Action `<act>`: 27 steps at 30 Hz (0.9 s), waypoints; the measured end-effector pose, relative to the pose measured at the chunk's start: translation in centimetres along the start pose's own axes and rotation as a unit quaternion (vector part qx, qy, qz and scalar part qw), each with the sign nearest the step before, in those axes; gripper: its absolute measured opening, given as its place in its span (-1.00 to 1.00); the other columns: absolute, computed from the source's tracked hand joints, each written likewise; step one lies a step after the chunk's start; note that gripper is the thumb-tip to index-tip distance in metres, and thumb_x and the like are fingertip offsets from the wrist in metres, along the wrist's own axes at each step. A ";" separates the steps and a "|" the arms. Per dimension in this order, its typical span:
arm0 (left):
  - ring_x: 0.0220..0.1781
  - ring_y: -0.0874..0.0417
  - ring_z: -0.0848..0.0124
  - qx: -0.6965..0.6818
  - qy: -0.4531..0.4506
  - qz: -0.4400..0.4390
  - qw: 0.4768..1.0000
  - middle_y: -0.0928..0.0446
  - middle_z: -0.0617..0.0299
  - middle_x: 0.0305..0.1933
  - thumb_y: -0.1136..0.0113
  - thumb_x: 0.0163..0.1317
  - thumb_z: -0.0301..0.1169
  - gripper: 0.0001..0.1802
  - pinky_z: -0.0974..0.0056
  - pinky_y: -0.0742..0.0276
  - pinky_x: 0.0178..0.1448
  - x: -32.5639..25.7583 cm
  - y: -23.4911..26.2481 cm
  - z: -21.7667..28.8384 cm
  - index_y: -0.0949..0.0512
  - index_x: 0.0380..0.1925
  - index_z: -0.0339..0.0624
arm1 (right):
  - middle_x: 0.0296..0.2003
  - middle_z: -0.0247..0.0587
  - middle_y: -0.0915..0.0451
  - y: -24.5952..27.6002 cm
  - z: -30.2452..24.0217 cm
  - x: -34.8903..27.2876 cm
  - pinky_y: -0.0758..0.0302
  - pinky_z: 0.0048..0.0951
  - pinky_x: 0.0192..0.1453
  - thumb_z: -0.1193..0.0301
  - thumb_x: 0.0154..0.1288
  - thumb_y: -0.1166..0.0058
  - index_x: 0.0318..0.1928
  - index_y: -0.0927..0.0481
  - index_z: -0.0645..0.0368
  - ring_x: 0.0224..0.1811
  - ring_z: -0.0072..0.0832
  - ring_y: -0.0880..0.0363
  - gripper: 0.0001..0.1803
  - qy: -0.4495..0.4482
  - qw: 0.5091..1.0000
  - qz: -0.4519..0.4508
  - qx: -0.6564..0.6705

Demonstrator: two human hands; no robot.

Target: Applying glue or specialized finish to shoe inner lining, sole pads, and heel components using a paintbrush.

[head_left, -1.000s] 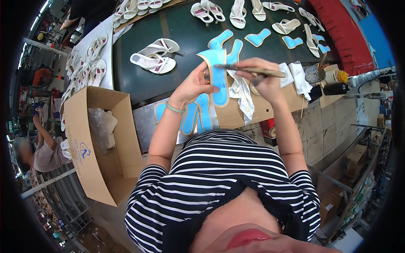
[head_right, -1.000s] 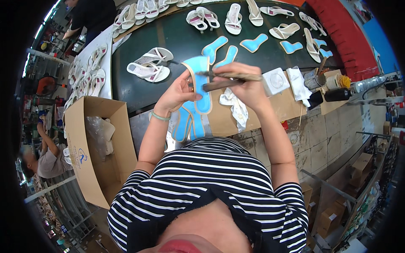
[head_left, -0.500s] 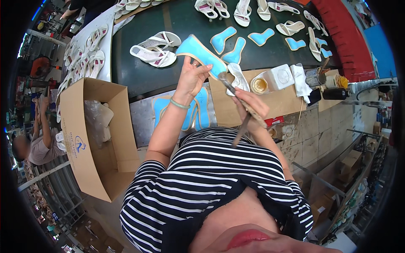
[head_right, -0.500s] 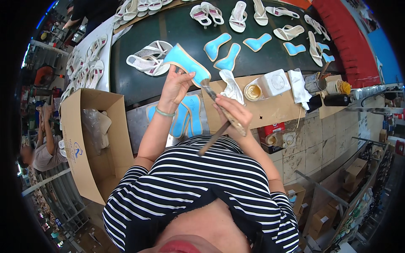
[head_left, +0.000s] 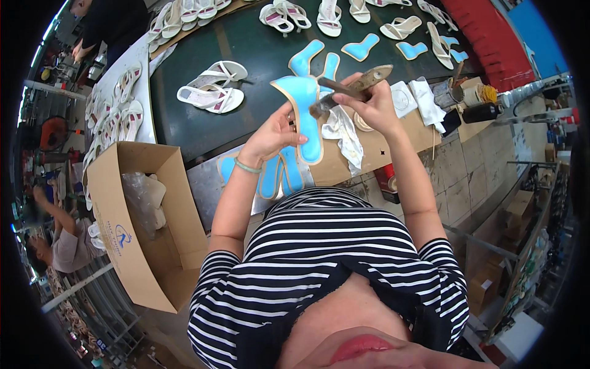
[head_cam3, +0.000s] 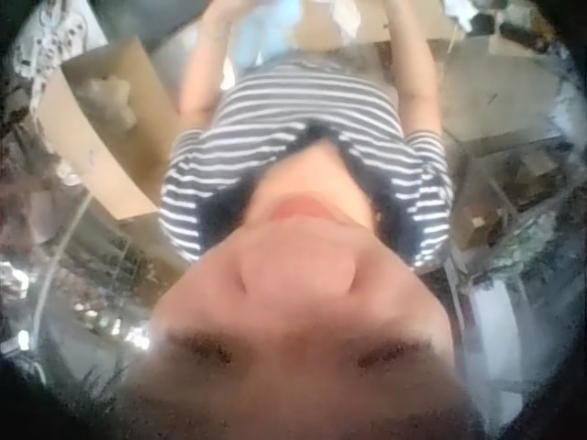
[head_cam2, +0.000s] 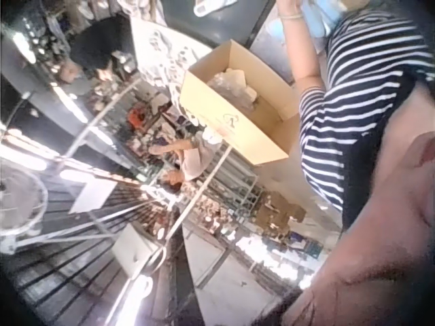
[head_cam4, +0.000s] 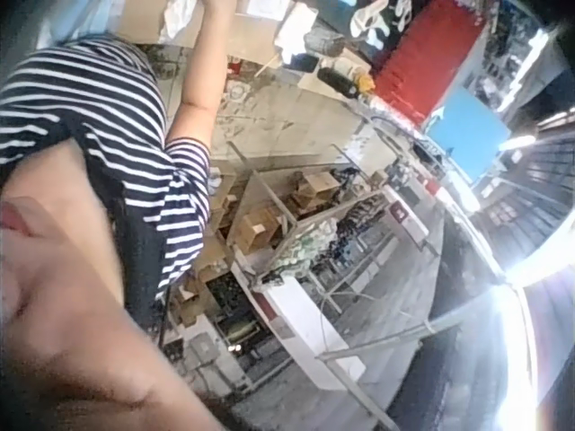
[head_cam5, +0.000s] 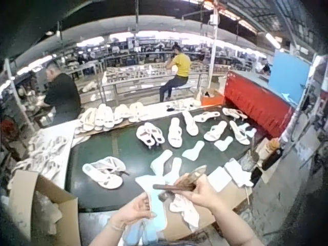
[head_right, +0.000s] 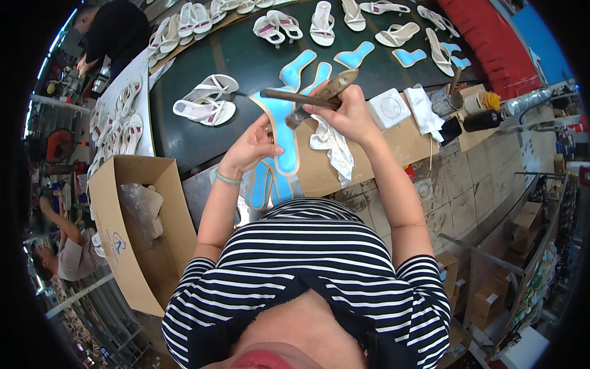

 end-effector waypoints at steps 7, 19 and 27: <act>0.29 -0.40 0.32 0.065 -0.024 0.008 0.998 -0.35 0.19 0.25 -0.33 -0.07 -0.77 0.03 0.19 -0.44 0.29 -0.8 0.9 -1.3 -0.04 0.42 -0.13 | -0.44 -0.32 -0.66 2.6 0.8 -1.2 -0.48 -0.66 -0.36 0.65 0.10 -0.30 -0.28 -0.63 0.28 -0.41 -0.71 -0.59 -0.84 0.079 0.980 0.182 -0.010; 0.32 -0.36 0.25 0.243 0.029 -0.012 0.970 -0.33 0.14 0.27 -0.27 -0.12 -0.80 0.01 0.12 -0.39 0.32 0.3 -0.6 -3.1 -0.07 0.38 -0.18 | -0.39 -0.36 -0.64 0.6 0.2 0.5 -0.45 -0.66 -0.30 0.53 0.13 -0.33 -0.28 -0.60 0.28 -0.36 -0.73 -0.55 -0.83 -0.026 0.996 0.064 0.051; 0.18 -0.47 0.37 0.171 0.004 0.072 0.983 -0.44 0.21 0.14 -0.25 -0.16 -0.83 -0.12 0.24 -0.45 0.22 -0.8 1.6 -2.3 -0.26 0.29 -0.23 | -0.50 -0.24 -0.68 7.2 6.0 -0.4 -0.49 -0.52 -0.37 0.50 0.04 -0.35 -0.33 -0.66 0.31 -0.46 -0.63 -0.61 -0.82 -0.058 0.977 0.201 -0.039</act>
Point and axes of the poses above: each hand's wrist, its own x-axis towards the middle knuckle, its own y-axis out of the back of the hand, z = x × y, the point moved 4 cm from there along x, towards the middle knuckle
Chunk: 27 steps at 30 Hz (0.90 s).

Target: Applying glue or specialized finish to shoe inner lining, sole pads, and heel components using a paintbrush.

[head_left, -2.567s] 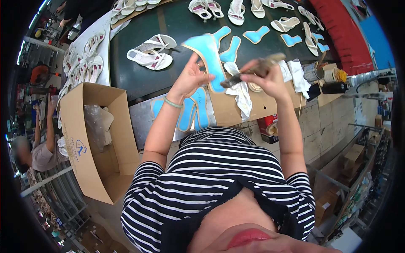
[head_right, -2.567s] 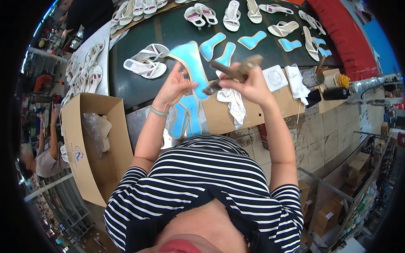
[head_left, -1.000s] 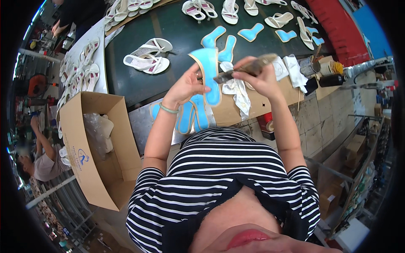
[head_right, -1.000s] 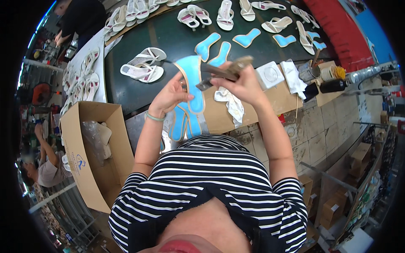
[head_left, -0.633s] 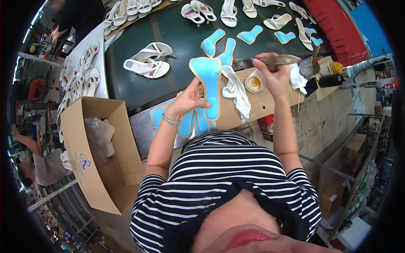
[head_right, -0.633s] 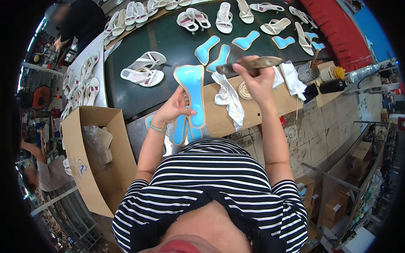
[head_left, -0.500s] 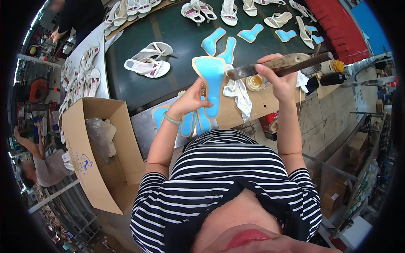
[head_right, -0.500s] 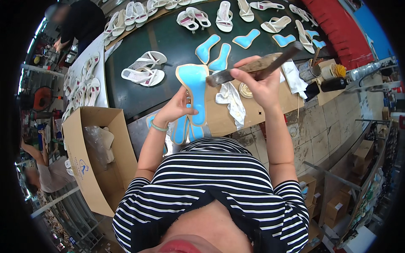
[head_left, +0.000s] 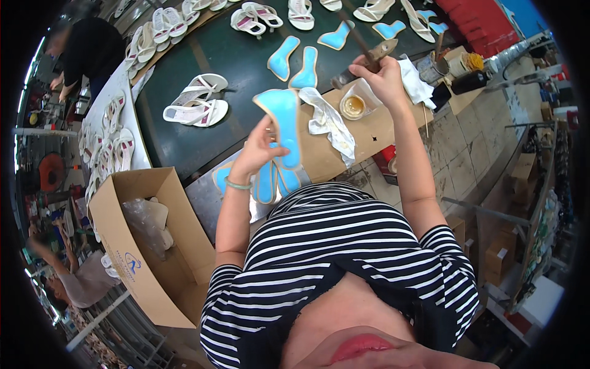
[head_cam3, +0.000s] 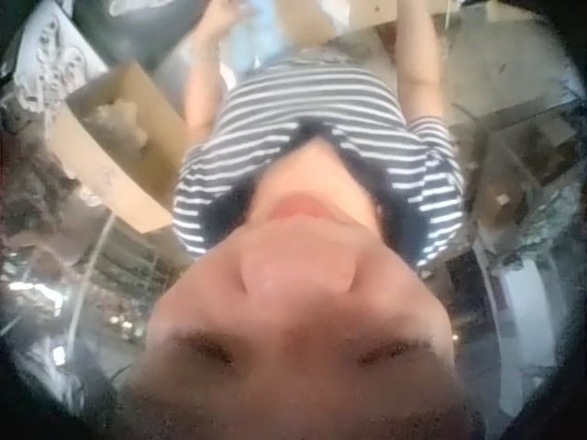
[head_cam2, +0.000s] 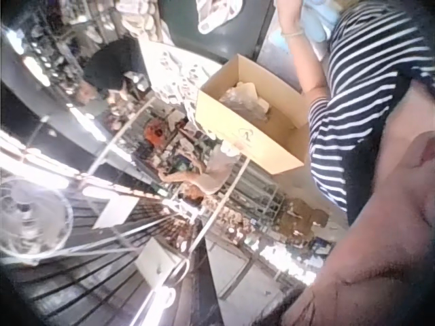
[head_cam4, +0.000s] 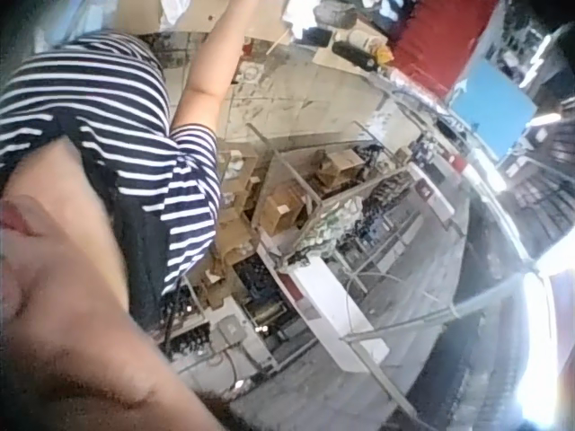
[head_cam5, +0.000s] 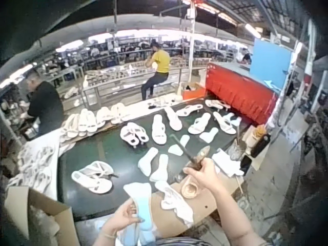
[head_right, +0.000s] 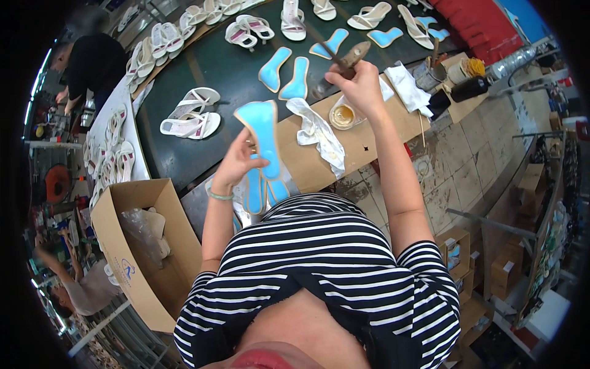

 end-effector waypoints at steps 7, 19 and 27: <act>-0.27 -0.59 0.46 0.254 -0.032 0.237 0.937 -0.56 0.23 -0.29 -0.18 -0.08 -0.67 -0.37 0.35 -0.51 -0.15 -0.7 7.7 0.3 -0.46 0.13 -0.37 | -0.58 -0.03 -0.62 1.5 12.2 -5.1 -0.49 -0.33 -0.38 0.36 -0.03 -0.39 -0.43 -0.69 0.29 -0.53 -0.29 -0.63 -0.76 -0.081 0.972 0.029 -0.220; -0.16 -0.62 0.49 0.081 -0.150 0.306 0.936 -0.63 0.14 -0.20 -0.25 0.02 -0.74 -0.42 0.39 -0.52 -0.02 -3.3 7.9 7.3 -0.41 0.11 -0.30 | -0.49 -0.27 -0.66 2.1 12.4 -7.2 -0.47 -0.52 -0.36 0.40 0.10 -0.36 -0.28 -0.70 0.28 -0.48 -0.65 -0.56 -0.78 -0.017 0.987 0.132 -0.087; -0.17 -0.68 0.40 -0.121 -0.085 0.193 0.970 -0.62 0.15 -0.15 -0.20 0.13 -0.72 -0.59 0.27 -0.70 -0.12 1.1 5.0 1.9 -0.42 0.00 -0.30 | -0.59 -0.41 -0.54 0.2 11.2 -8.3 -0.21 -0.65 -0.58 0.44 0.16 -0.30 -0.30 -0.63 0.30 -0.66 -0.71 -0.36 -0.82 -0.128 0.984 0.016 0.119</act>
Point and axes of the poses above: each hand's wrist, its own x-axis towards the middle knuckle, its own y-axis out of the back of the hand, z = x × y, the point moved 4 cm from there along x, towards the middle knuckle
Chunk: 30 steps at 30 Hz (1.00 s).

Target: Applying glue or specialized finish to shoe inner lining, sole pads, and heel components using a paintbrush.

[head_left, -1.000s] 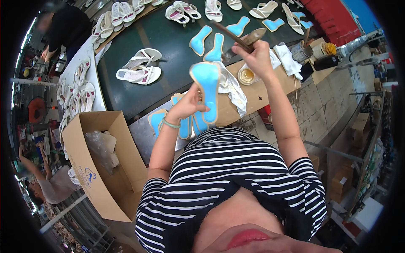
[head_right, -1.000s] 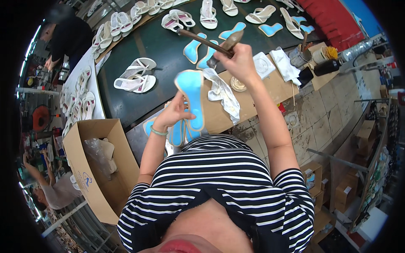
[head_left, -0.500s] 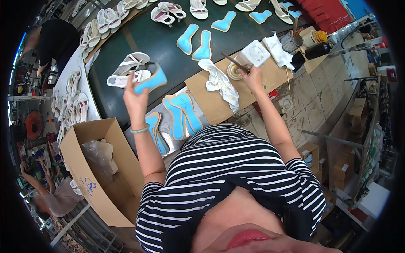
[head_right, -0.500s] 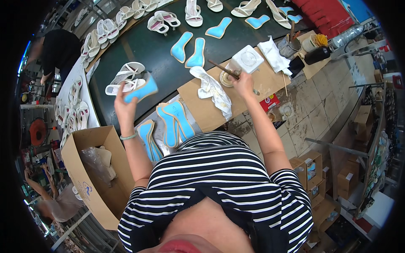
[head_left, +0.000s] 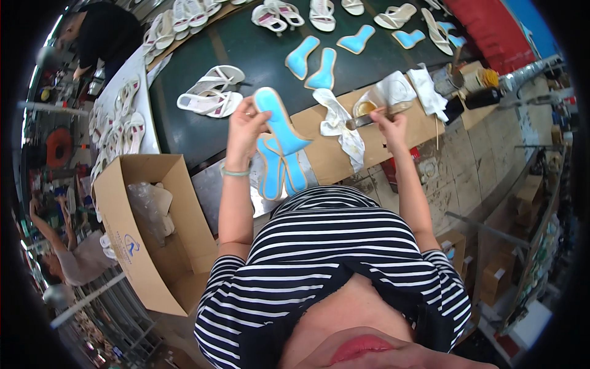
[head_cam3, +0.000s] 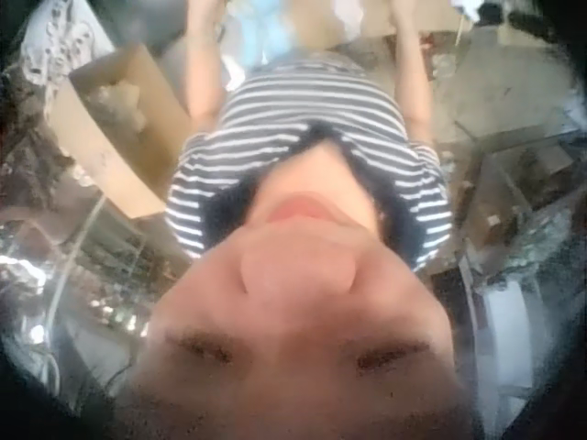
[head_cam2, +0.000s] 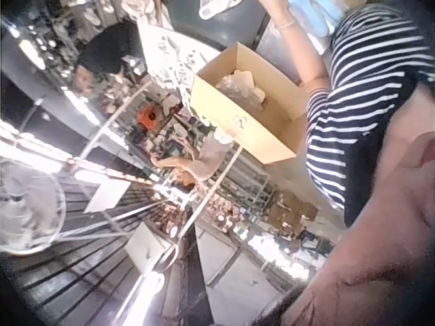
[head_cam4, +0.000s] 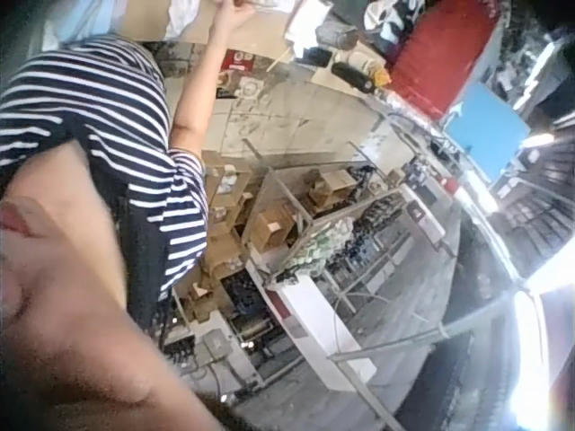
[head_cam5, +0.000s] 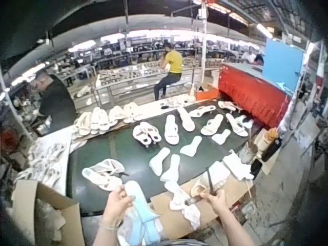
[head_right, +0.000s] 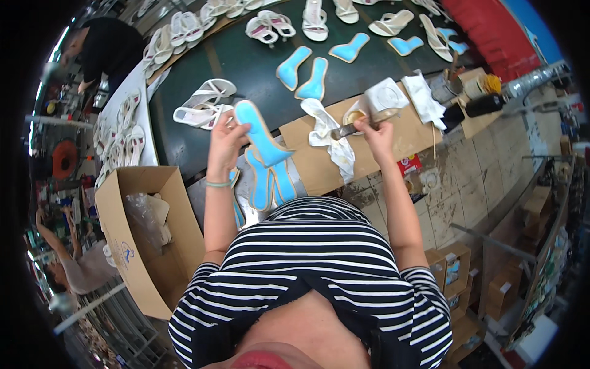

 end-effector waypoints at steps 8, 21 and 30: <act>-0.08 -0.66 0.44 -0.010 0.029 -0.045 0.999 -0.60 0.19 -0.05 -0.20 0.12 -0.73 -0.54 0.33 -0.69 -0.12 -0.8 -5.5 -1.1 -0.43 0.06 -0.27 | -0.52 -0.41 -0.60 -7.7 -15.1 -1.8 -0.21 -0.72 -0.55 0.49 0.16 -0.34 -0.27 -0.65 0.29 -0.59 -0.80 -0.38 -0.83 0.074 0.986 -0.092 0.121; -0.08 -0.65 0.40 -0.024 0.015 -0.015 0.999 -0.55 0.19 -0.03 -0.18 0.15 -0.71 -0.56 0.24 -0.70 -0.05 -2.3 -5.8 -0.7 -0.41 0.06 -0.30 | -0.56 -0.51 -0.52 -12.5 -13.3 1.5 -0.05 -0.68 -0.60 0.48 0.15 -0.30 -0.32 -0.65 0.23 -0.63 -0.82 -0.26 -0.88 0.132 0.987 -0.076 0.059; -0.08 -0.65 0.44 -0.075 0.072 -0.063 0.993 -0.57 0.24 -0.03 -0.17 0.18 -0.66 -0.57 0.24 -0.68 -0.08 -1.2 -4.1 0.4 -0.41 0.07 -0.23 | -0.43 -0.40 -0.61 -10.0 -15.4 -2.6 -0.29 -0.68 -0.42 0.51 0.11 -0.33 -0.26 -0.63 0.21 -0.45 -0.75 -0.44 -0.82 0.070 0.949 -0.305 0.029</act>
Point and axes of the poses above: each hand's wrist, its own x-axis towards the middle knuckle, its own y-axis out of the back of the hand, z = x × y, the point moved 4 cm from there along x, towards the middle knuckle
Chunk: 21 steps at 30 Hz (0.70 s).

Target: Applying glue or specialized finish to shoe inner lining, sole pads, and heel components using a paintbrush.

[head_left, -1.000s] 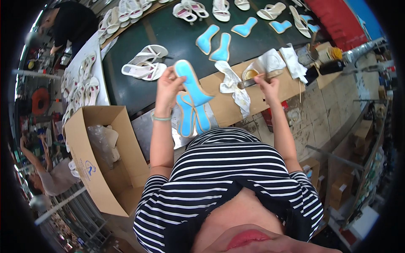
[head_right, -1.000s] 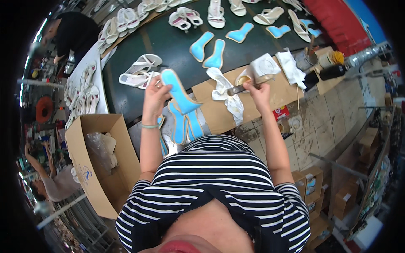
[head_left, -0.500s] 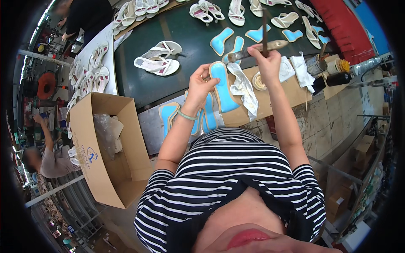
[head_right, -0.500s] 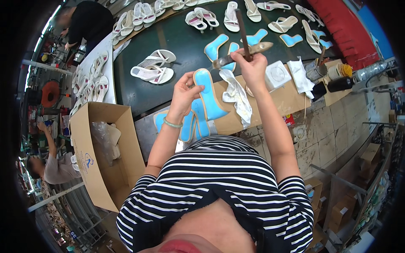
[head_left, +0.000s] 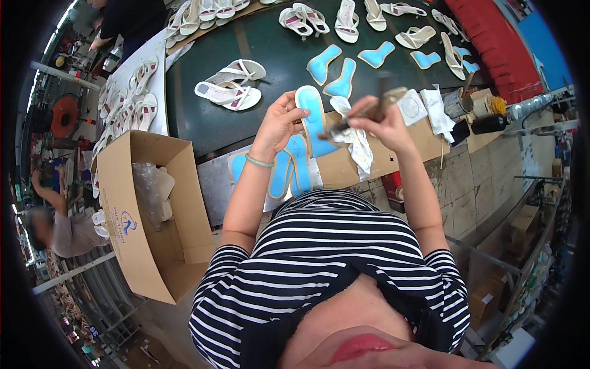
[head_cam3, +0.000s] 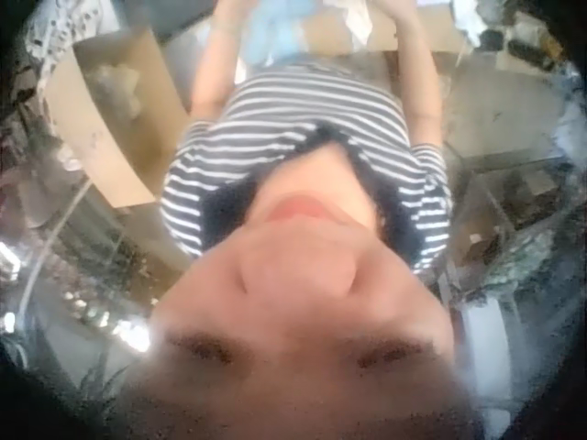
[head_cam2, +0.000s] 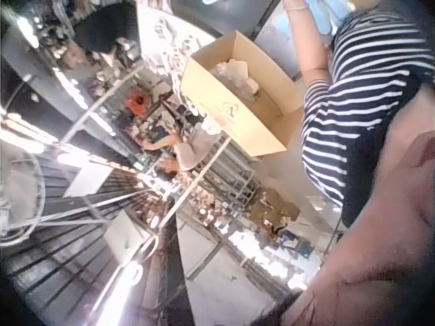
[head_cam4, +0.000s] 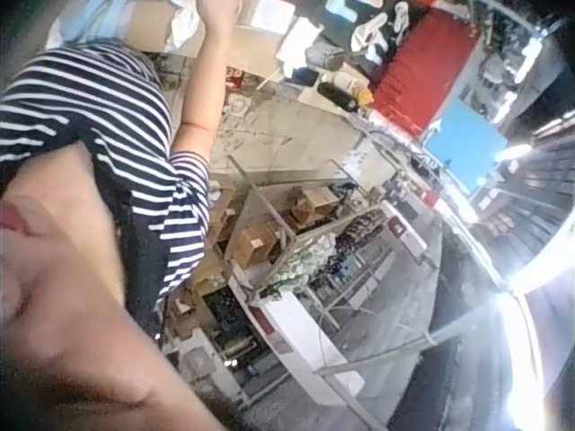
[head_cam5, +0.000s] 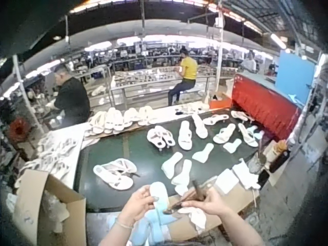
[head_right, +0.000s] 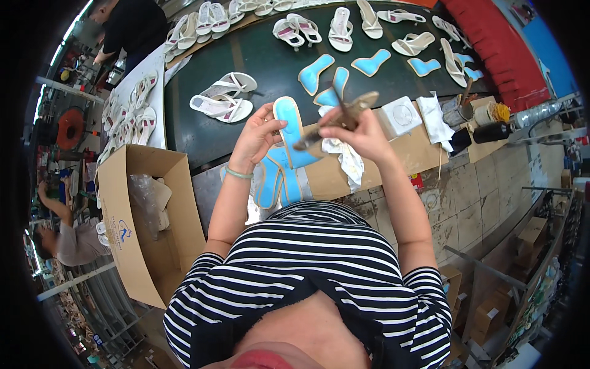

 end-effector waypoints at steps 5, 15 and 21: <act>-0.07 -0.65 0.46 0.016 0.057 -0.100 0.993 -0.57 0.23 -0.04 -0.18 0.17 -0.66 -0.56 0.28 -0.67 -0.05 0.5 -1.1 -0.5 -0.42 0.09 -0.23 | -0.50 -0.42 -0.56 2.9 0.2 6.0 -0.24 -0.66 -0.51 0.51 0.16 -0.30 -0.27 -0.60 0.22 -0.57 -0.74 -0.38 -0.85 0.055 0.994 0.062 -0.074; -0.11 -0.68 0.45 0.018 0.068 -0.032 0.997 -0.61 0.26 -0.13 -0.12 0.31 -0.49 -0.66 0.24 -0.66 0.02 1.6 2.2 -0.7 -0.46 0.09 -0.20 | -0.41 -0.15 -0.69 5.7 1.1 3.8 -0.05 -0.76 -0.68 0.50 0.14 -0.32 -0.16 -0.58 0.21 -0.64 -0.78 -0.42 -0.75 0.041 0.988 0.134 0.066; -0.16 -0.67 0.40 -0.001 0.063 -0.009 0.998 -0.58 0.25 -0.11 -0.12 0.32 -0.44 -0.67 0.15 -0.68 -0.09 2.0 2.1 0.5 -0.42 0.07 -0.12 | -0.18 -0.07 -0.68 -0.1 -1.7 0.4 -0.61 -0.41 0.01 0.71 0.04 -0.29 -0.17 -0.54 0.29 -0.06 -0.40 -0.66 -0.69 0.034 0.995 -0.097 0.000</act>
Point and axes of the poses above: each hand's wrist, its own x-axis towards the middle knuckle, its own y-axis out of the back of the hand, z = x × y, the point moved 4 cm from there along x, towards the middle knuckle
